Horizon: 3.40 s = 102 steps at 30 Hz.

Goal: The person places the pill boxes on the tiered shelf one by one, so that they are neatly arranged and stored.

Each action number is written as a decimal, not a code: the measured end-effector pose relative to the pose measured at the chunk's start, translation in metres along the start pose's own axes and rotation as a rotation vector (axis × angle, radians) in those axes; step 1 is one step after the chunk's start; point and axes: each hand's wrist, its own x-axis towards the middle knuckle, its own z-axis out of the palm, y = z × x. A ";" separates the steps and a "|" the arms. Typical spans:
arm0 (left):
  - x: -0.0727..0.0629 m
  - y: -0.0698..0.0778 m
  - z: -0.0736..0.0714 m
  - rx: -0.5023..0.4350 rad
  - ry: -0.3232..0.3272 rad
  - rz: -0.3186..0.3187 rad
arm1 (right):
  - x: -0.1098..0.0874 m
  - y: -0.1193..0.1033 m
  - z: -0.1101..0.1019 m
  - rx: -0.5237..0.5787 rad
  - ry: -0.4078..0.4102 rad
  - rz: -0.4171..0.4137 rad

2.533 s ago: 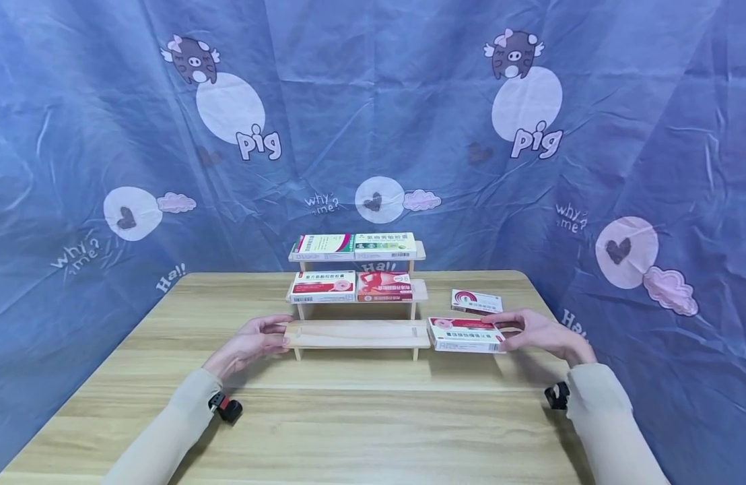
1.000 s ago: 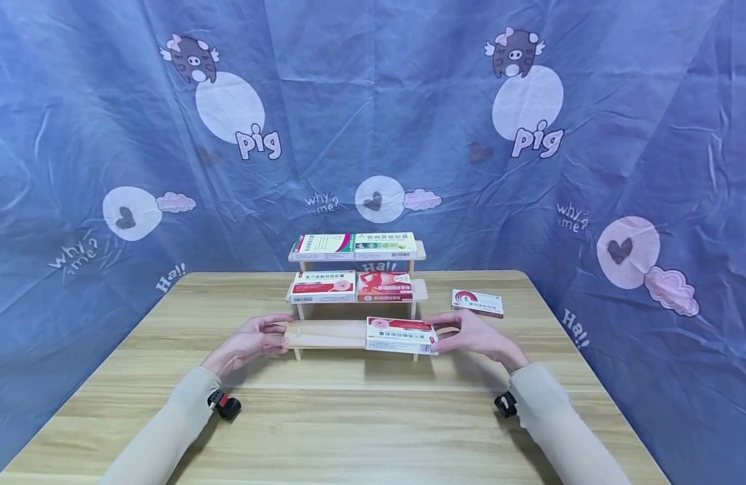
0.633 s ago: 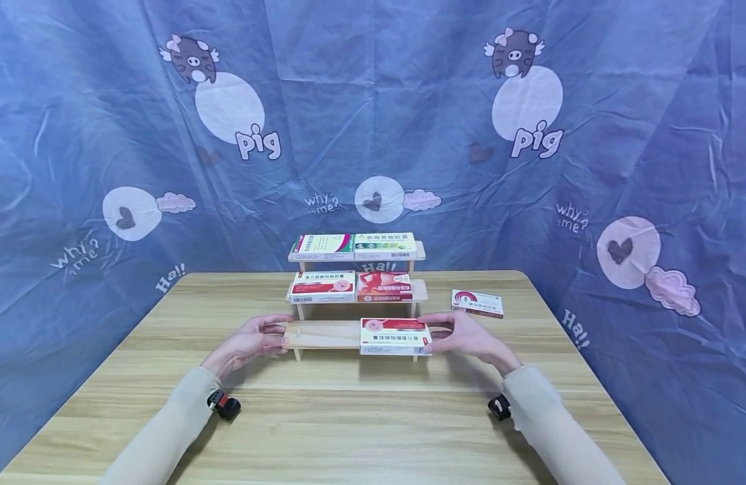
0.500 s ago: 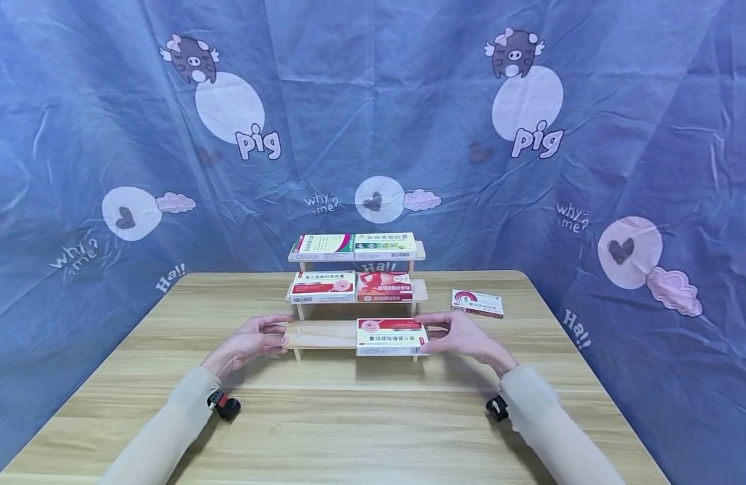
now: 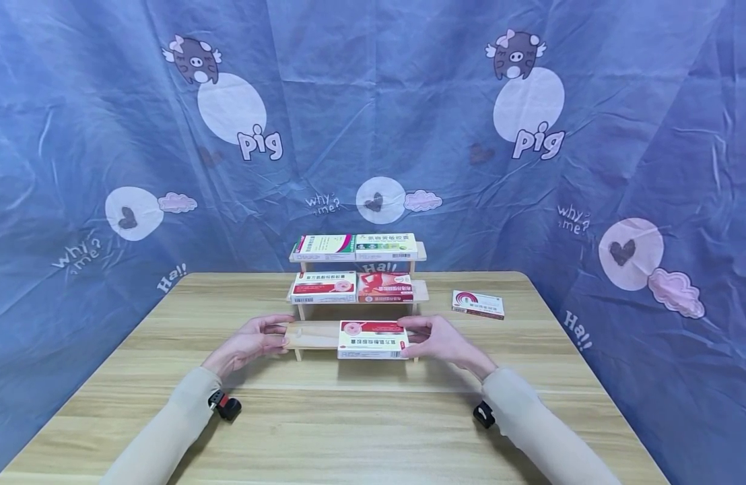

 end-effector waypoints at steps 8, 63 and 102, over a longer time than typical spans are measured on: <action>0.000 0.000 0.001 0.002 0.007 0.003 | 0.000 -0.003 0.006 0.063 0.012 0.023; 0.000 -0.002 -0.002 -0.042 -0.036 -0.022 | 0.059 -0.024 0.079 0.016 0.122 0.042; -0.003 0.003 -0.002 -0.044 -0.052 -0.032 | 0.045 -0.016 0.055 0.006 0.036 -0.049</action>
